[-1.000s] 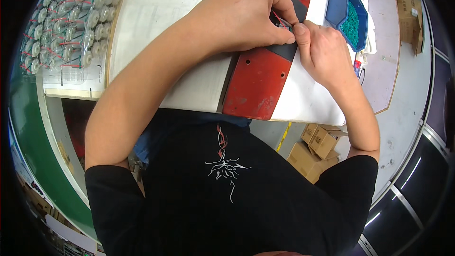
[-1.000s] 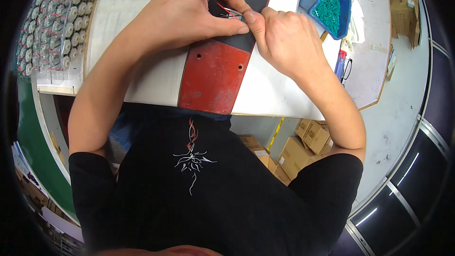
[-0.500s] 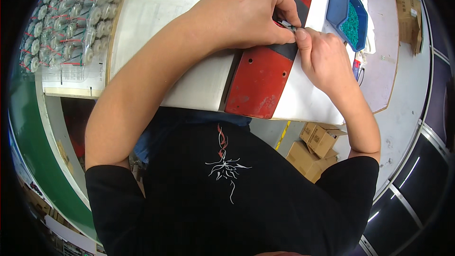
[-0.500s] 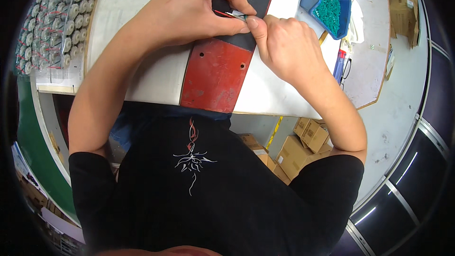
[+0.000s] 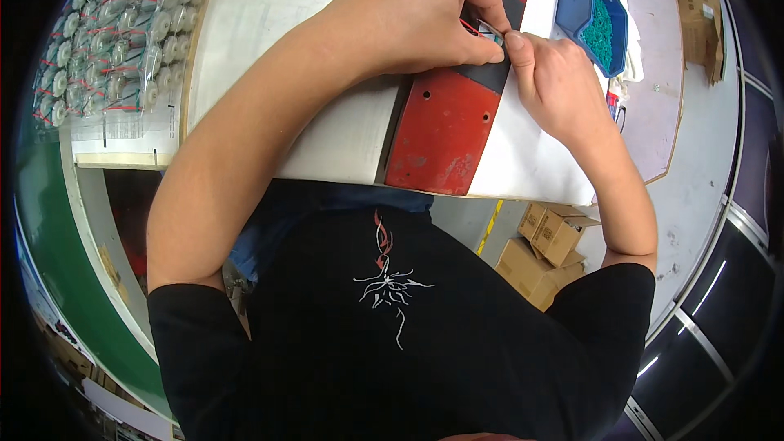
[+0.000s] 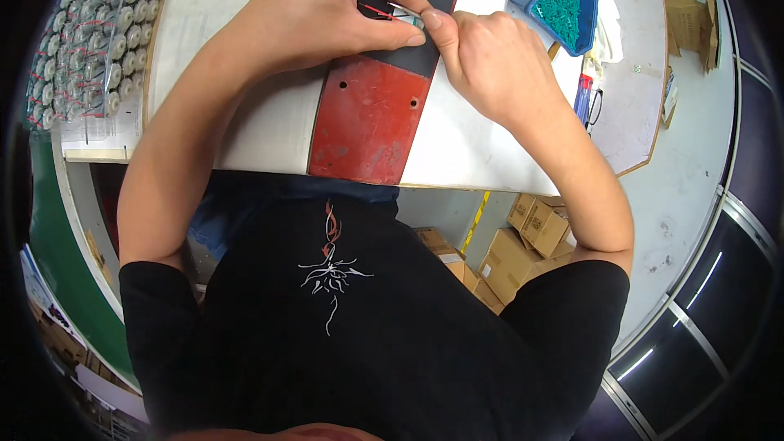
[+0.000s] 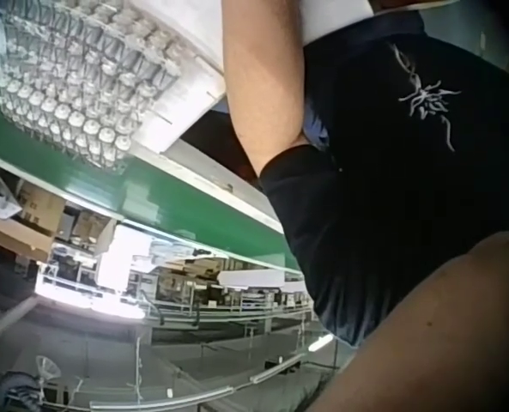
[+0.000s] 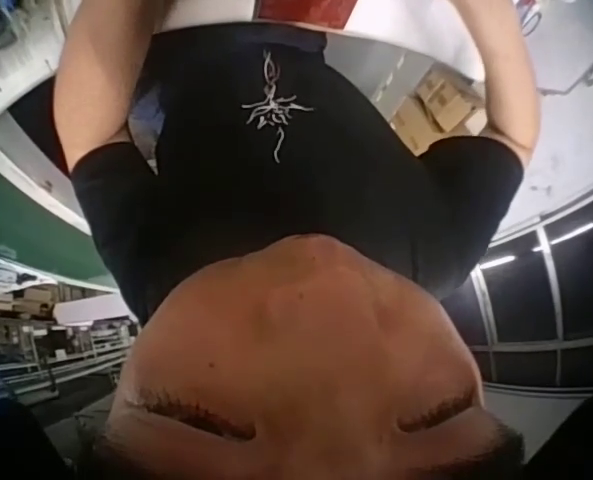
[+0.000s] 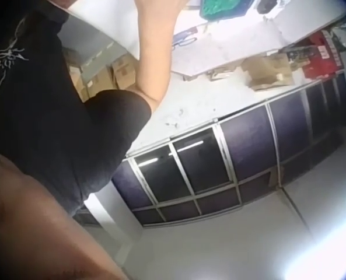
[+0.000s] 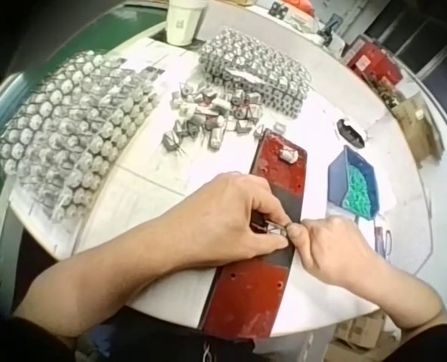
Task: Assembling small electronic or mechanical components by hand using a manual assembly tool at a workbench.
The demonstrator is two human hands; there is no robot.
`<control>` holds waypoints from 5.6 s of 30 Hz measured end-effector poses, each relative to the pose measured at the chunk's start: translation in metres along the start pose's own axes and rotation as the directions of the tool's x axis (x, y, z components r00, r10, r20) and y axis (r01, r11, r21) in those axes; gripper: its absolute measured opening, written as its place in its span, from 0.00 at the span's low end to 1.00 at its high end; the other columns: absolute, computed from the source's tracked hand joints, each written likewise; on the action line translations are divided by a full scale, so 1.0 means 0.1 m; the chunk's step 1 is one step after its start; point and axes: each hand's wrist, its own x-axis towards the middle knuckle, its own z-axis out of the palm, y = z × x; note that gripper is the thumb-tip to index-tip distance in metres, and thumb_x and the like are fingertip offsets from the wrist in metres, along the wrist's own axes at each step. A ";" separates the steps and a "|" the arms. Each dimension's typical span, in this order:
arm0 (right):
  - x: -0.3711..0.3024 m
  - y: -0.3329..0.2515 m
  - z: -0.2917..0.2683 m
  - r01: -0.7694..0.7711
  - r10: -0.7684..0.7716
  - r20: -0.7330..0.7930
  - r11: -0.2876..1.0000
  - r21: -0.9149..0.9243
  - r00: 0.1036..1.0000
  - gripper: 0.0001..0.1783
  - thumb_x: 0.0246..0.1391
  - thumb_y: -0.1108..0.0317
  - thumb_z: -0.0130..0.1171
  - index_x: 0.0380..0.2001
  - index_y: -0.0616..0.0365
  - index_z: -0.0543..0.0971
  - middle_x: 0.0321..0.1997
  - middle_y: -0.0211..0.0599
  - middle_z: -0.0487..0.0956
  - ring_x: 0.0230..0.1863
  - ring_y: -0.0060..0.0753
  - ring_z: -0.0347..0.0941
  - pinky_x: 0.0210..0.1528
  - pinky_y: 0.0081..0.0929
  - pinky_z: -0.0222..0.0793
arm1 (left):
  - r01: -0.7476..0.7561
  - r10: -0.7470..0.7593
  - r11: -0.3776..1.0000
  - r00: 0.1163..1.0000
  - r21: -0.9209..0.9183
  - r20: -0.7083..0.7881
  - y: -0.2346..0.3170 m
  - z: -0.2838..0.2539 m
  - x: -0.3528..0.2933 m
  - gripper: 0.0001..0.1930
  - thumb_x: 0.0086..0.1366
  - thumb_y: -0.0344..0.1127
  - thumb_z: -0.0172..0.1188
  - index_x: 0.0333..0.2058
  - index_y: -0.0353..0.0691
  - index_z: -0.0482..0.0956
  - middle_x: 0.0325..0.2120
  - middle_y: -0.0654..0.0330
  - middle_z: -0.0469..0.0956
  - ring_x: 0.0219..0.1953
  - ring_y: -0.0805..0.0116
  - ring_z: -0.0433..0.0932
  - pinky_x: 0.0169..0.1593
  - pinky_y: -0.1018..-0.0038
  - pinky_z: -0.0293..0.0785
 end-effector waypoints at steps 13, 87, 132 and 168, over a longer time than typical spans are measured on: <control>-0.05 -0.33 0.02 0.112 0.022 -0.356 0.929 0.352 0.934 0.08 0.62 0.70 0.63 0.43 0.61 0.83 0.39 0.42 0.80 0.28 0.39 0.75 0.32 0.32 0.70 | 0.278 0.007 0.804 0.880 0.526 -0.475 -0.20 -0.38 0.12 0.10 0.56 0.31 0.69 0.35 0.32 0.84 0.31 0.47 0.82 0.35 0.51 0.83 0.41 0.66 0.79; 0.07 -0.16 0.15 0.332 0.298 -0.325 0.029 0.943 0.898 0.09 0.64 0.77 0.61 0.46 0.67 0.78 0.46 0.44 0.79 0.19 0.16 0.66 0.21 0.15 0.62 | -0.136 0.112 0.987 0.962 -0.080 -0.249 0.04 0.01 0.10 0.07 0.55 0.24 0.70 0.33 0.37 0.84 0.28 0.59 0.82 0.34 0.63 0.80 0.40 0.70 0.75; 0.11 -0.08 0.07 -0.142 0.329 -0.006 0.425 0.894 0.944 0.10 0.60 0.68 0.71 0.42 0.61 0.84 0.27 0.21 0.79 0.20 0.08 0.67 0.21 0.11 0.56 | 0.208 -0.207 0.968 0.978 -0.143 0.022 -0.11 0.07 0.02 0.08 0.56 0.31 0.69 0.34 0.37 0.83 0.29 0.58 0.82 0.35 0.65 0.81 0.41 0.69 0.77; 0.10 0.19 0.02 0.044 -0.041 -0.080 0.998 0.043 0.996 0.25 0.77 0.56 0.40 0.30 0.64 0.73 0.22 0.51 0.73 0.26 0.60 0.69 0.32 0.45 0.67 | 0.169 -0.143 0.970 0.978 -0.174 0.150 -0.16 0.07 0.11 0.12 0.56 0.32 0.67 0.37 0.30 0.88 0.28 0.48 0.82 0.34 0.53 0.80 0.40 0.64 0.76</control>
